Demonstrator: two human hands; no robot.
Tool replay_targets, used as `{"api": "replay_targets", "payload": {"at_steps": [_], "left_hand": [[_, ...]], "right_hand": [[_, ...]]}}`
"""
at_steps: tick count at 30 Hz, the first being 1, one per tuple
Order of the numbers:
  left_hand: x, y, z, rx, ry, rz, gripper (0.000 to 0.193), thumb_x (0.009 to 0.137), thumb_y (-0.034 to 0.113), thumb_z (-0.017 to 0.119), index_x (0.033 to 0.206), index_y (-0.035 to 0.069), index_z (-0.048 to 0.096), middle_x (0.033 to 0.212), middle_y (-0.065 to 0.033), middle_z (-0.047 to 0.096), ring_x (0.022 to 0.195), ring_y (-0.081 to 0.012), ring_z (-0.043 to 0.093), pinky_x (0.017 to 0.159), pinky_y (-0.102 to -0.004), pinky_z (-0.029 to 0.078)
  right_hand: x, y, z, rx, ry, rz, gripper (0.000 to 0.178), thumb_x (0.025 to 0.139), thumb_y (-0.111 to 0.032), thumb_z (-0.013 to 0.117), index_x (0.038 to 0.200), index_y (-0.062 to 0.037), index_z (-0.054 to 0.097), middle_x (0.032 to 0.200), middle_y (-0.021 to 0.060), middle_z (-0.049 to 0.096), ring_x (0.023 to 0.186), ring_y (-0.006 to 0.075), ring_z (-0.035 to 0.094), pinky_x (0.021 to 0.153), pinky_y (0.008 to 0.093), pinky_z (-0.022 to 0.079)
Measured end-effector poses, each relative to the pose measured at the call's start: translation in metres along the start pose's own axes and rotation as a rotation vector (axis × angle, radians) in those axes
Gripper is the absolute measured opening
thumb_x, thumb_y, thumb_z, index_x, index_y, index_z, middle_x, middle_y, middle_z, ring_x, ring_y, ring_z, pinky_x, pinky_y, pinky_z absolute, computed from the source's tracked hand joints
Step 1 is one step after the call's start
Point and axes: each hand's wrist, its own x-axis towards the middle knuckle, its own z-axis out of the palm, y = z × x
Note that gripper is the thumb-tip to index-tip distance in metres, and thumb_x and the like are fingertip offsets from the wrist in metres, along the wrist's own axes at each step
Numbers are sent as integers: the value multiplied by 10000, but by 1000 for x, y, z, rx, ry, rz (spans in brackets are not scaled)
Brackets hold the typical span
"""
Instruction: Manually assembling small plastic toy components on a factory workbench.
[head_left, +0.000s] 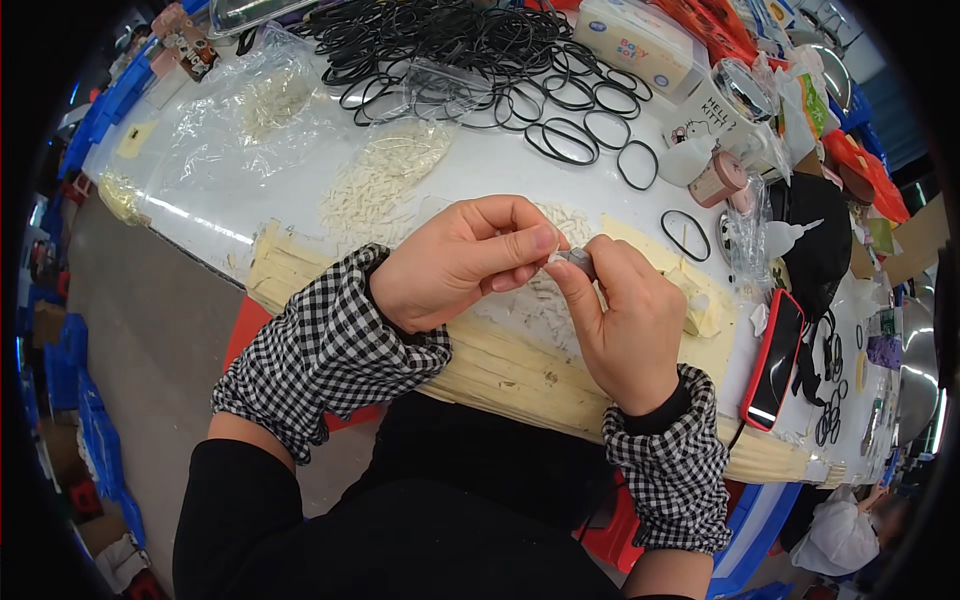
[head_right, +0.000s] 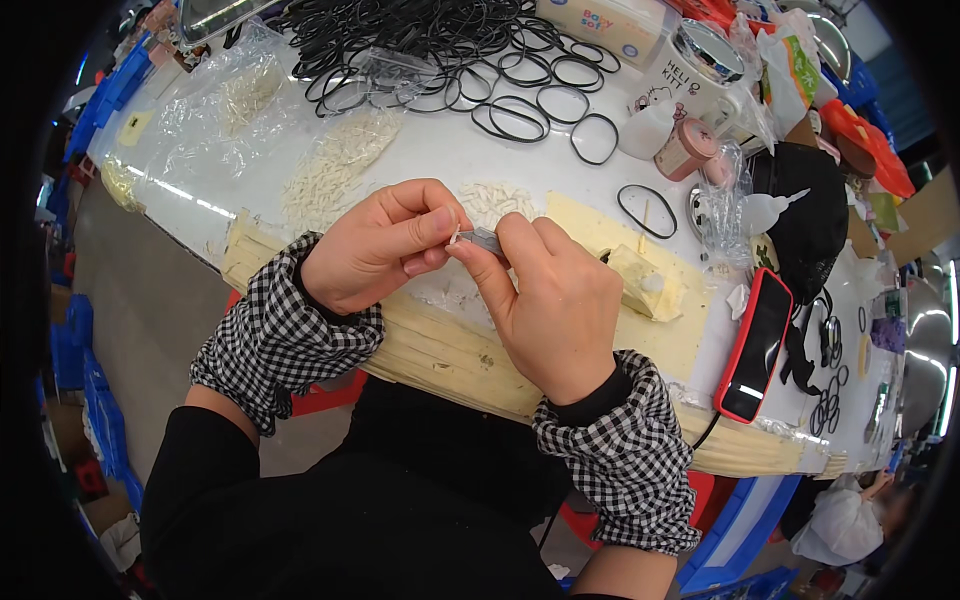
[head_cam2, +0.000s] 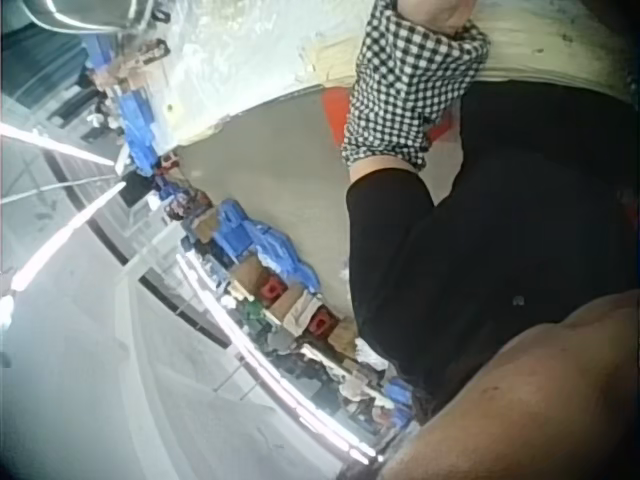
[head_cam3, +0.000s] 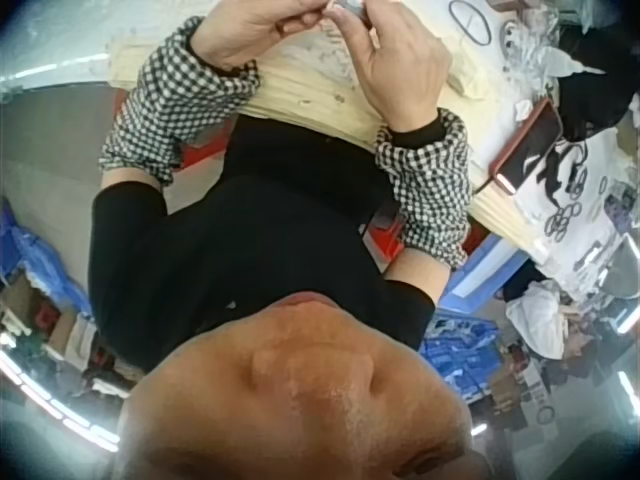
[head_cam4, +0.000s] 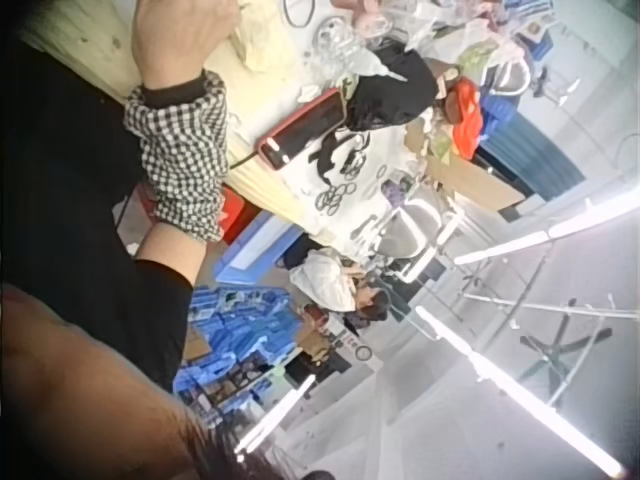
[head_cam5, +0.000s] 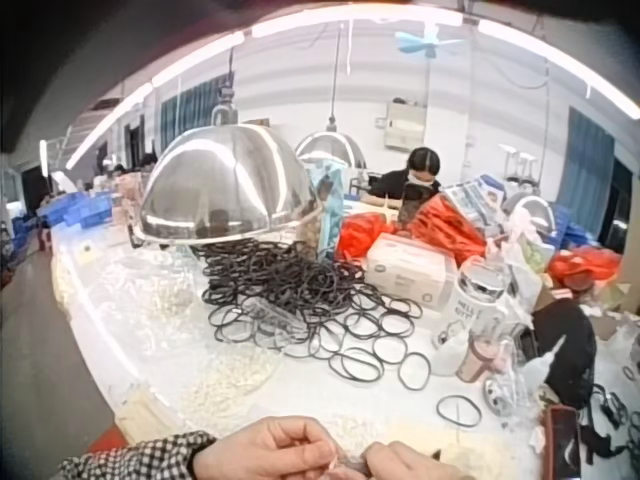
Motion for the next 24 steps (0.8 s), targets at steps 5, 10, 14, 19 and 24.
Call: {"api": "replay_targets", "payload": {"at_steps": [5, 10, 14, 19, 24], "left_hand": [[0, 1, 0, -1, -7, 7, 172, 973, 202, 545, 975, 36, 591, 832, 21, 549, 696, -39, 445, 610, -163, 374], [0, 0, 0, -3, 8, 0, 165, 973, 195, 542, 965, 37, 589, 836, 22, 545, 694, -38, 443, 609, -162, 372], [-1, 2, 2, 8, 12, 0, 166, 974, 197, 541, 967, 37, 584, 834, 22, 543, 691, -37, 440, 609, -162, 370], [0, 3, 3, -45, 150, -8, 150, 966, 188, 548, 964, 42, 581, 837, 23, 541, 680, -40, 432, 597, -159, 361], [1, 4, -2, -187, 454, 41, 137, 932, 172, 581, 973, 42, 566, 927, -34, 577, 769, -72, 529, 681, -180, 458]], "right_hand": [[0, 1, 2, 12, 24, -2, 309, 839, -328, 682, 742, -71, 538, 609, 58, 501, 511, 236, 519, 443, 341, 387], [1, 0, 2, 32, 32, 9, 304, 843, -326, 678, 746, -71, 543, 608, 59, 502, 512, 236, 520, 444, 340, 386], [0, 0, 1, 4, 14, -12, 309, 843, -326, 679, 742, -71, 538, 615, 59, 514, 515, 233, 523, 446, 338, 388], [0, 0, -1, 31, -14, 38, 290, 839, -304, 685, 761, -63, 543, 625, 59, 525, 528, 240, 535, 455, 339, 400], [-2, 5, 3, 162, -88, 96, 208, 823, -218, 691, 812, -49, 570, 717, 80, 554, 583, 261, 572, 504, 351, 443]]}}
